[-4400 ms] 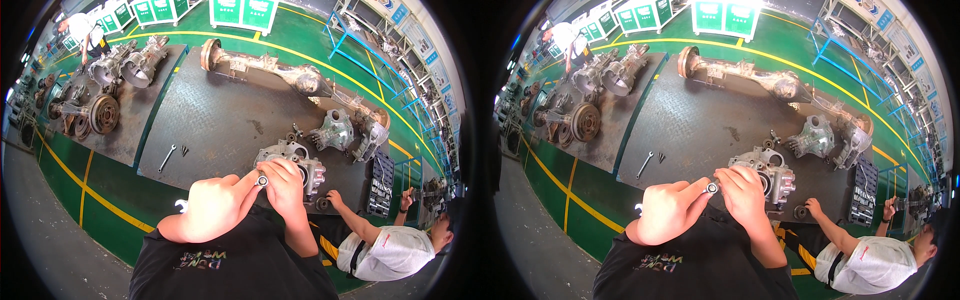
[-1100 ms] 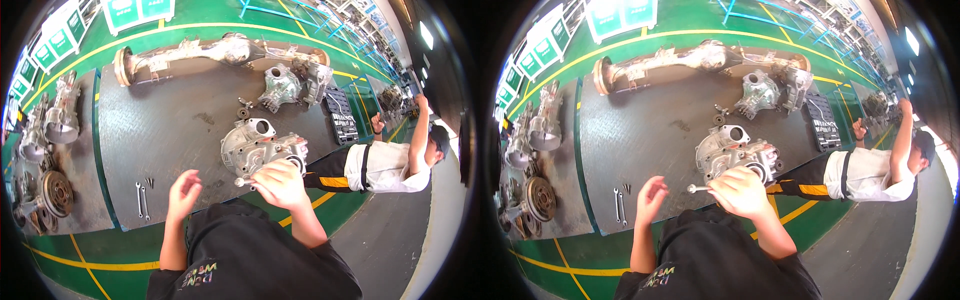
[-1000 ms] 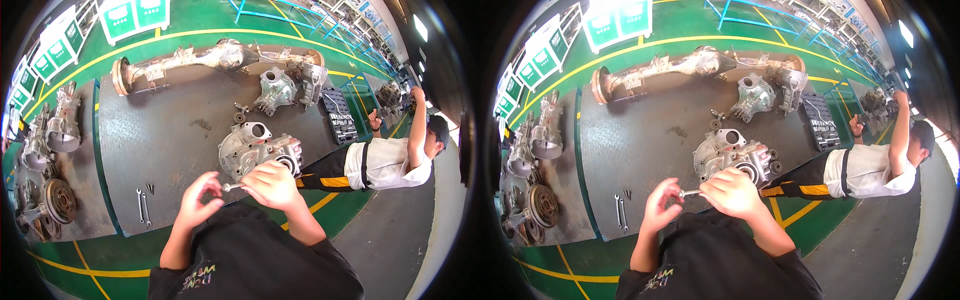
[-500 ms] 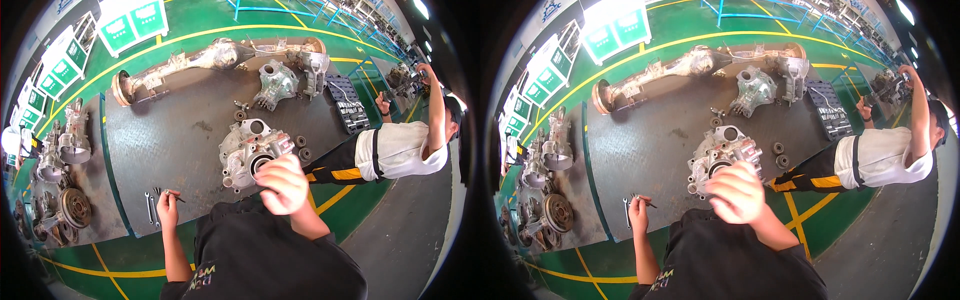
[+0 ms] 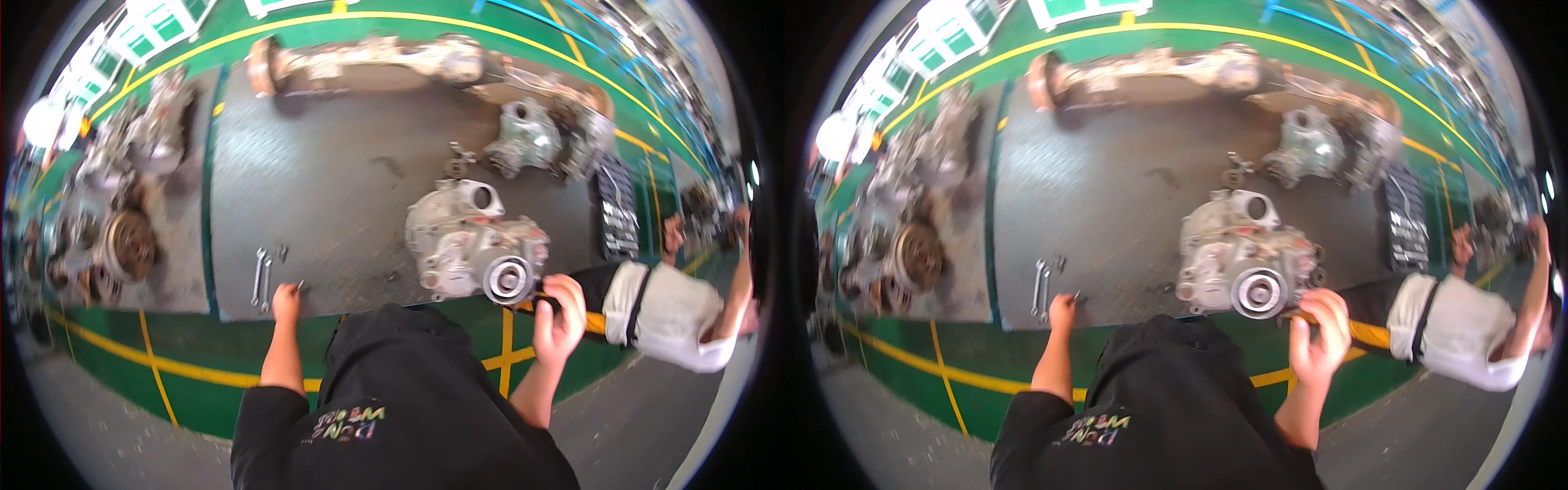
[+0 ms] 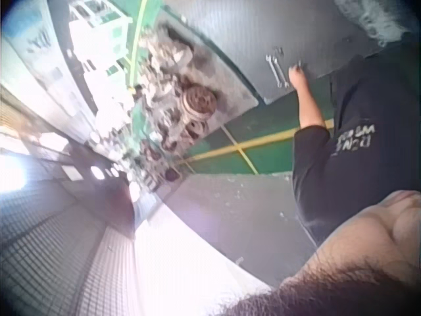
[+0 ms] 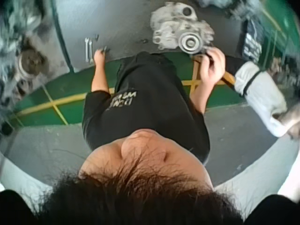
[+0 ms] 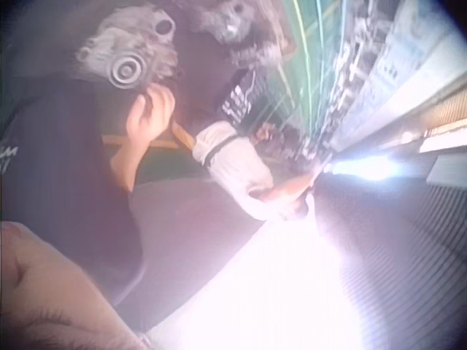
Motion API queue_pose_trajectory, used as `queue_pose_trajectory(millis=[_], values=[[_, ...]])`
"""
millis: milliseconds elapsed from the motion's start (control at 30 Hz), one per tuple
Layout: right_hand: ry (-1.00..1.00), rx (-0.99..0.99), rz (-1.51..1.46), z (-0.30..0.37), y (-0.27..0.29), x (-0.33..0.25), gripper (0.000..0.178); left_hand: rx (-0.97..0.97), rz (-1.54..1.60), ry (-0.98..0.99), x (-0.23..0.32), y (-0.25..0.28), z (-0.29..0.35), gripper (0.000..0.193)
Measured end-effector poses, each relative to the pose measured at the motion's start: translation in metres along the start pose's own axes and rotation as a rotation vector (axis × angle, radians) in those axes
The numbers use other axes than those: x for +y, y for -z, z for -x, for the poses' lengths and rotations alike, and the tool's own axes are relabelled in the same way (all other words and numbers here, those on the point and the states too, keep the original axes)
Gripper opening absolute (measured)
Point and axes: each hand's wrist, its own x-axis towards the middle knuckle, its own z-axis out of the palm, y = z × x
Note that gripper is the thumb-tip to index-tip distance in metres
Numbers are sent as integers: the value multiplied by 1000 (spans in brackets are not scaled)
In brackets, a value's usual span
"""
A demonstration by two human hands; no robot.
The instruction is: Assembling internal components, including gears and shafts, into a differential or transmission housing on a workbench.
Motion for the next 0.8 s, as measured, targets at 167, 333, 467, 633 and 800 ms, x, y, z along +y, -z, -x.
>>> queue_pose_trajectory(millis=[167, 333, 467, 633, 800], values=[[-15, -71, 64, 4, -1, -11, 15, 35, 113, 86, 21, -4, -34, 17], [-1, -119, 90, 5, -8, -19, 15, 116, 147, 185, 12, 0, -50, 18], [-44, -124, 107, 6, -15, -28, 17, 82, 169, 218, 13, 3, -63, 16], [-25, -156, 225, 5, -16, -38, 22, 99, 84, 139, 22, 1, -85, 15], [-3, -184, 421, -3, -30, -59, 55, 71, -188, 59, 14, -5, -94, 14]])
